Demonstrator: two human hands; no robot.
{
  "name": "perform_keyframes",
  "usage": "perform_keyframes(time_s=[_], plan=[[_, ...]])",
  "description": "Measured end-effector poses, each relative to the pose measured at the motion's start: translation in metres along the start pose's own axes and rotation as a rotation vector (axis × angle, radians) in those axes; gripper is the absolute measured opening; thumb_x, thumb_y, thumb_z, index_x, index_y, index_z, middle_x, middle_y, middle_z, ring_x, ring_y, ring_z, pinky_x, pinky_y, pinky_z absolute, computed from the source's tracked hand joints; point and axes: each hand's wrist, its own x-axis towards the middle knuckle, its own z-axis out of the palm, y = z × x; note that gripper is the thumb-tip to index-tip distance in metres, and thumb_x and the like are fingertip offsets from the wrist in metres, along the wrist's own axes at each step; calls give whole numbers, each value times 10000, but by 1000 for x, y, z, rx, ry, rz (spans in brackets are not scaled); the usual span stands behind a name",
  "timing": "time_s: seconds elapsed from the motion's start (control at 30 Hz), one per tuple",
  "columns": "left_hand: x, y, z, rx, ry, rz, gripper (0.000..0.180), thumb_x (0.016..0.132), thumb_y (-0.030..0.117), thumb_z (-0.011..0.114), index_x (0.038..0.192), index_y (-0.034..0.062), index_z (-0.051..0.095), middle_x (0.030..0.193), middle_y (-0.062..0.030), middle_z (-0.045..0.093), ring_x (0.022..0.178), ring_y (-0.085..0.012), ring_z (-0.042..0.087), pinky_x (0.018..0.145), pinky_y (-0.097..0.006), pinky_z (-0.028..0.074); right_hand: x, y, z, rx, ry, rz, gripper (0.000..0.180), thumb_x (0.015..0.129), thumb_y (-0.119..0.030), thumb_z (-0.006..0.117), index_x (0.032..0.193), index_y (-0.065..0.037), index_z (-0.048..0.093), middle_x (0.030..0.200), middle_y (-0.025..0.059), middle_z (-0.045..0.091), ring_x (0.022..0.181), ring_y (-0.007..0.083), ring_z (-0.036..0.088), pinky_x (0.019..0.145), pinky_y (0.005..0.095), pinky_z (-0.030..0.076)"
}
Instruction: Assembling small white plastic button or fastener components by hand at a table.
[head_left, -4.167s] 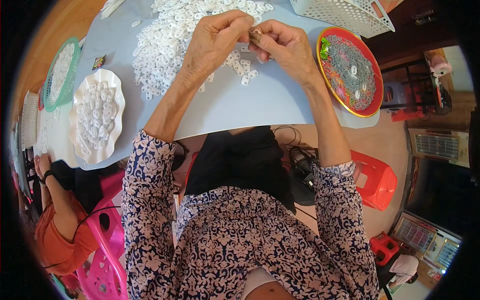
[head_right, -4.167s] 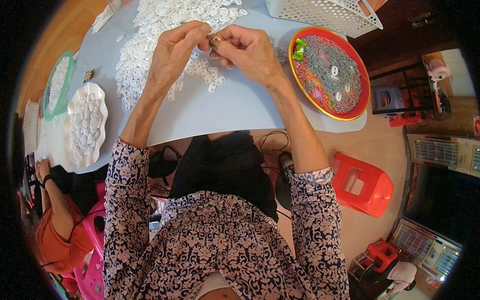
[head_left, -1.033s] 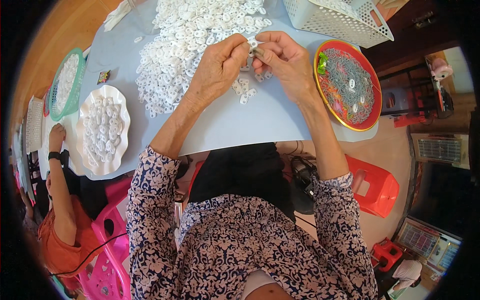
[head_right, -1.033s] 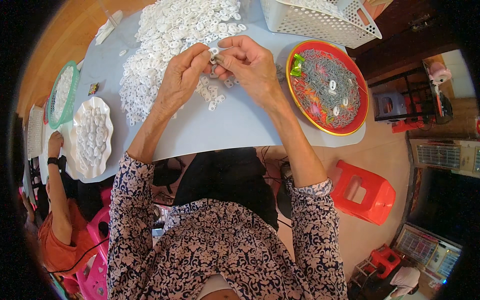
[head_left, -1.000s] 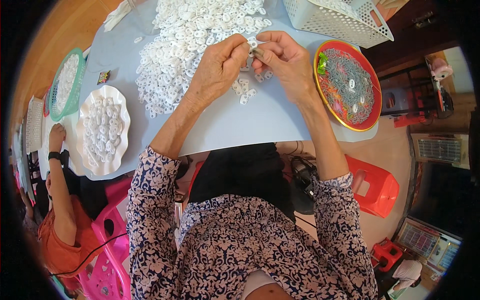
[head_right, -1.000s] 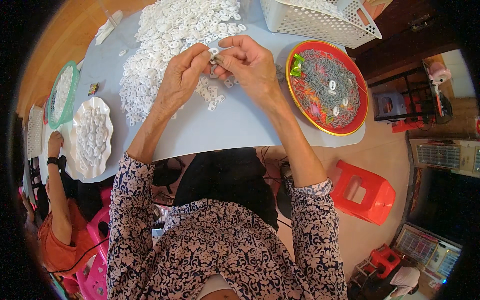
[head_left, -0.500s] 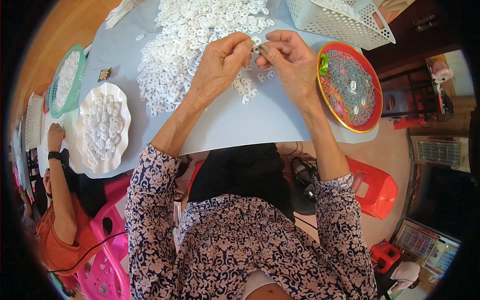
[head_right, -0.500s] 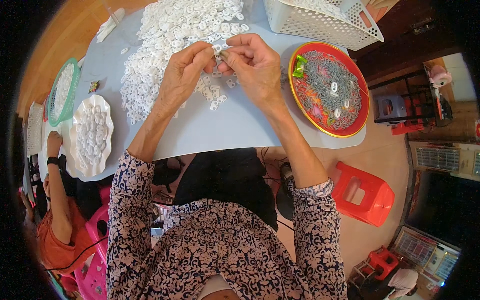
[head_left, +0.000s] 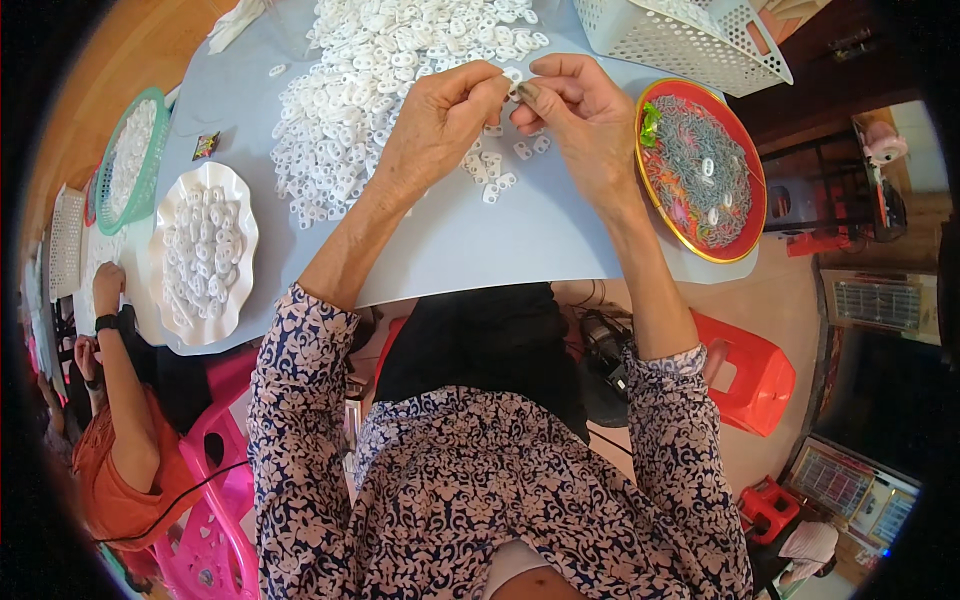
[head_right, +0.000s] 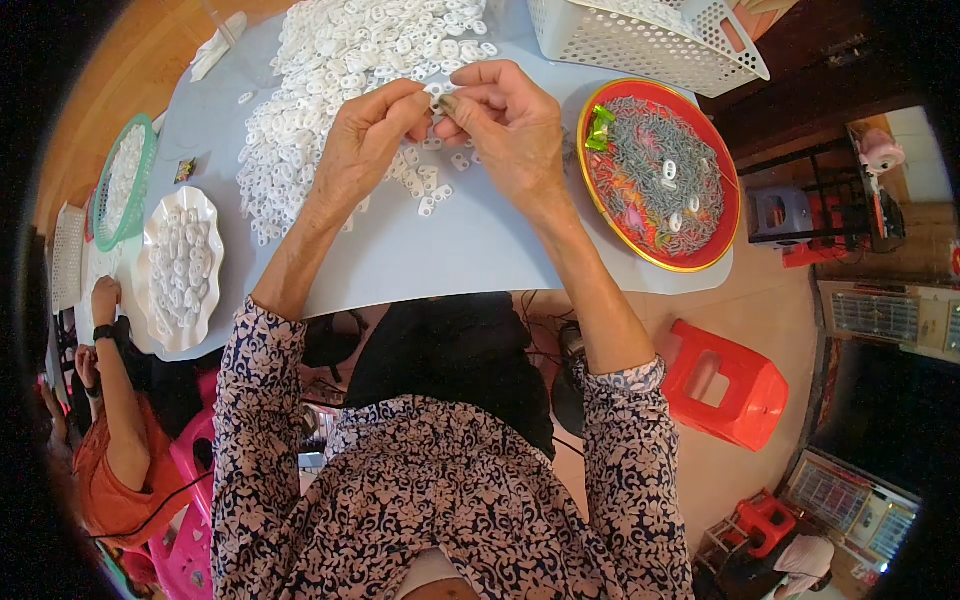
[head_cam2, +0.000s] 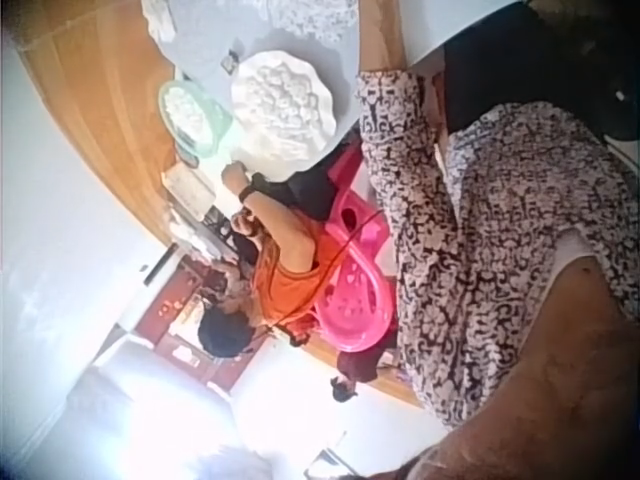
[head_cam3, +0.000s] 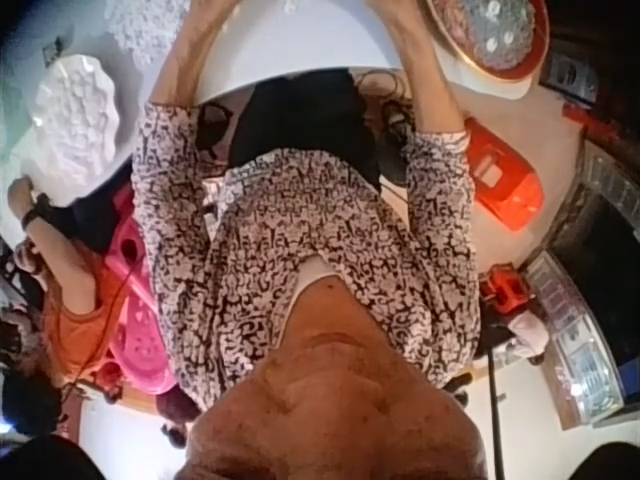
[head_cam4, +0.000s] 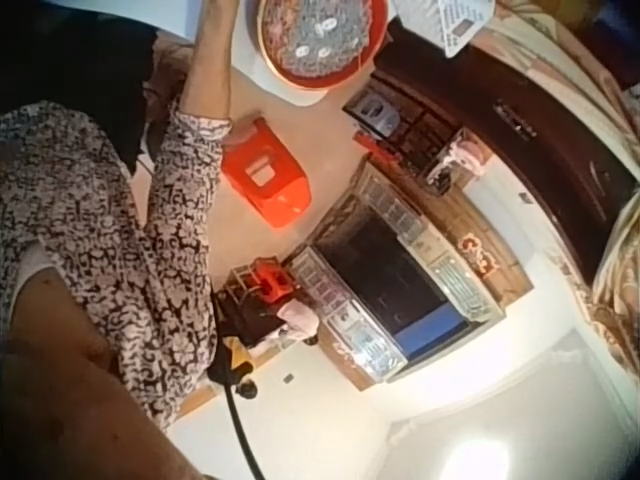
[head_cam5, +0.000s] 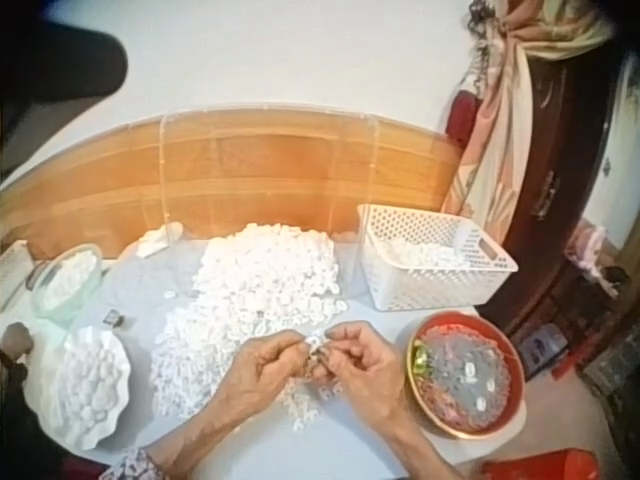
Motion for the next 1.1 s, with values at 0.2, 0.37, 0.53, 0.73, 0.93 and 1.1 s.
perform_keyframes(time_s=[0.2,0.37,0.53,0.73,0.93,1.1], plan=[[0,1,-3,-3,-66,36,224,925,151,438,782,22,553,619,11,472,610,-73,448,555,-227,373,0,2,-1,-11,-12,-1,186,869,-5,591,1047,37,557,850,106,664,702,117,651,618,227,547],[-2,6,-4,69,-52,10,230,926,164,425,780,21,531,623,3,461,617,-91,452,573,-244,390,-1,-1,1,3,-25,-1,186,872,-6,588,1052,31,560,856,107,664,704,116,649,622,230,546],[2,3,-8,-33,-43,-93,240,909,173,435,752,16,525,634,4,472,621,-85,453,572,-249,391,-1,-1,0,-107,-128,-58,294,830,-27,645,1113,2,571,815,50,641,700,84,613,627,220,512],[1,-2,-10,-11,-56,-31,240,907,175,456,772,4,555,661,9,511,635,-67,459,591,-233,409,-1,9,1,-253,-128,-140,348,758,-30,698,1096,-52,618,771,16,616,654,58,586,587,217,495],[-1,-4,-2,-136,-30,-11,256,924,180,466,775,-8,554,660,10,504,631,-65,449,592,-225,411,-2,2,4,-433,-71,-267,308,738,-47,712,1039,-48,644,738,41,617,617,87,602,575,226,499],[-2,-4,0,-74,-48,-14,260,934,191,459,812,-15,560,685,1,522,661,-73,461,631,-229,419,-1,0,4,-524,-52,-380,279,740,-54,706,1012,-43,648,764,64,639,614,128,619,578,250,507]])
